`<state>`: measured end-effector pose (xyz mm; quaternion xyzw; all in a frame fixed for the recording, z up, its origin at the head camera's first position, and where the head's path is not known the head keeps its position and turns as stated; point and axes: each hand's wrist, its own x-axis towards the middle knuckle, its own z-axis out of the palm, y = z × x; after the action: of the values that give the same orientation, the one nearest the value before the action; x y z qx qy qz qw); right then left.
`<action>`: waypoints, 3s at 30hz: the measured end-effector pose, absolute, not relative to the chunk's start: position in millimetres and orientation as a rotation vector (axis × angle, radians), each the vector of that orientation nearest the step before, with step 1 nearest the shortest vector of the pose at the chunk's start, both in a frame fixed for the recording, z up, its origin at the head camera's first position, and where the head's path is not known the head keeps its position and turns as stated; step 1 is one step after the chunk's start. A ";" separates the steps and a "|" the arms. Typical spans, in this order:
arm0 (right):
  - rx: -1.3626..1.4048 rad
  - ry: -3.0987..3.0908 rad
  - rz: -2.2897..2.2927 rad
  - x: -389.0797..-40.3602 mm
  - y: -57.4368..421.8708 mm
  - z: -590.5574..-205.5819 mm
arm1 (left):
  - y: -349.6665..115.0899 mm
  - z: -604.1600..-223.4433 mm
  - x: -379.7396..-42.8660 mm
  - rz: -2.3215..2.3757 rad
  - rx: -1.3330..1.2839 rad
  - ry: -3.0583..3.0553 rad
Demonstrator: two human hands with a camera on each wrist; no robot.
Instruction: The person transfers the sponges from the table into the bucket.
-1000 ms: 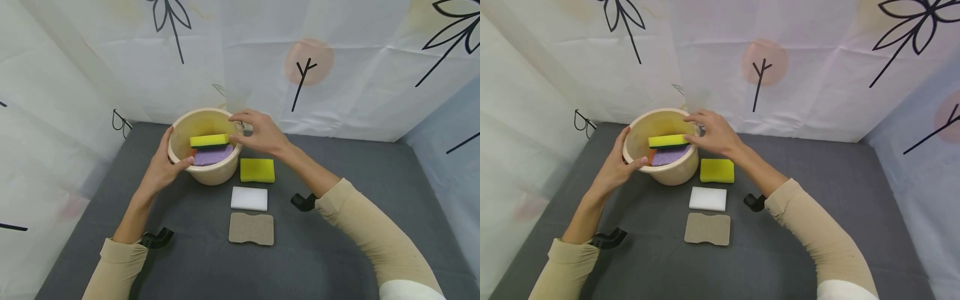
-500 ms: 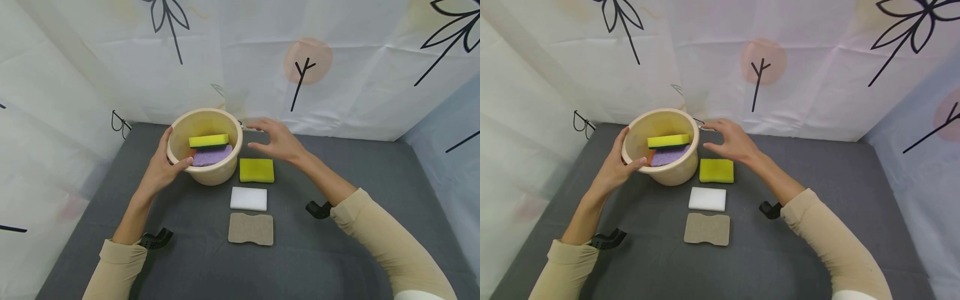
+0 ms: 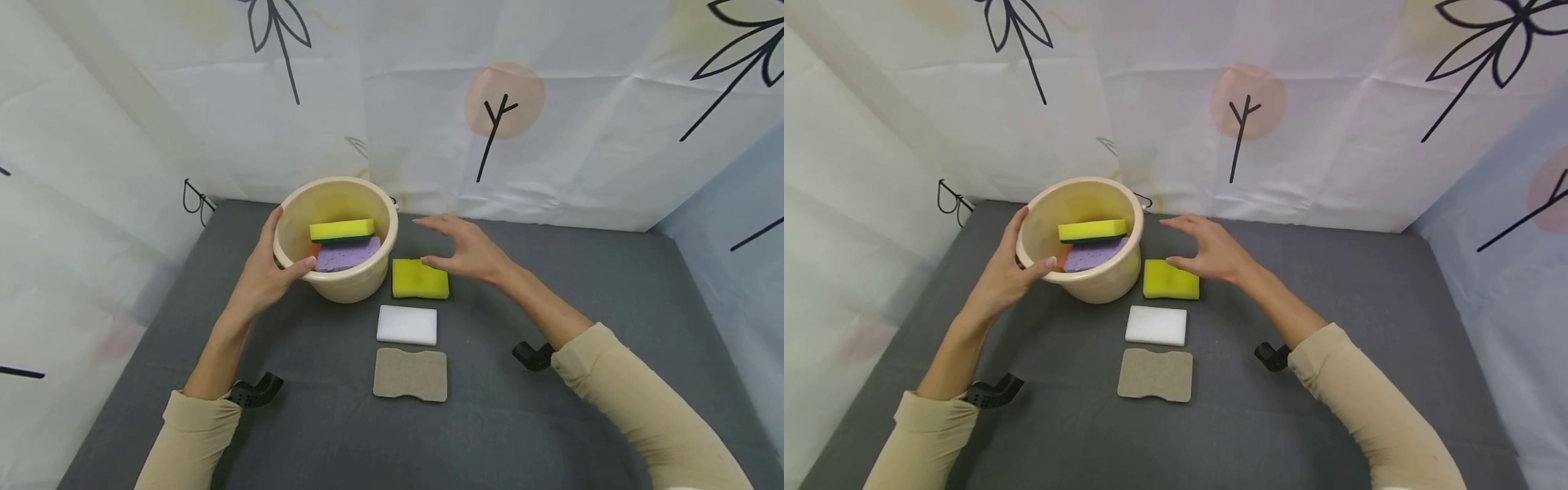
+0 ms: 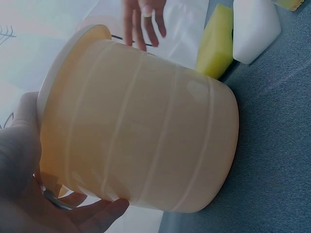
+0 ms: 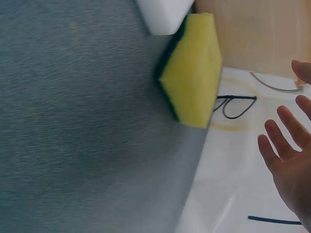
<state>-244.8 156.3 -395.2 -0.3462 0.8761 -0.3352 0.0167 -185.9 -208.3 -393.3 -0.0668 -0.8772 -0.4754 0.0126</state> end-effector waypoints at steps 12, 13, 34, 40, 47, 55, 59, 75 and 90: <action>-1.060 2.660 -0.984 -235.5 161.0 -434.3 | -207.1 -392.6 -185.7 -1.499 -0.204 -2.727; -1.059 2.661 -0.977 -235.0 161.0 -436.8 | -207.2 -392.6 -185.9 -1.497 -0.205 -2.727; -1.091 2.676 -0.906 -233.8 157.4 -471.2 | -208.9 -394.8 -186.9 -1.478 -0.212 -2.734; -1.102 2.710 -0.900 -232.8 159.5 -468.7 | -208.9 -394.8 -186.9 -1.485 -0.214 -2.728; -1.050 2.748 -0.946 -229.9 165.6 -453.9 | -209.1 -394.2 -186.1 -1.493 -0.216 -2.726; -1.017 2.789 -0.972 -229.5 174.1 -435.3 | -209.6 -395.3 -187.2 -1.500 -0.224 -2.717; -1.030 2.816 -0.969 -231.4 176.3 -425.7 | -209.1 -395.4 -187.2 -1.498 -0.224 -2.717; -1.055 2.946 -1.096 -244.9 181.8 -383.8 | -208.0 -395.0 -186.8 -1.478 -0.221 -2.723; -1.090 3.000 -1.132 -252.9 181.1 -346.3 | -207.8 -393.6 -186.7 -1.471 -0.215 -2.732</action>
<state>-252.9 181.1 -346.3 -0.3195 0.8792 -0.3316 -0.1223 -186.7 -207.8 -393.6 -0.0690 -0.8783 -0.4729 0.0156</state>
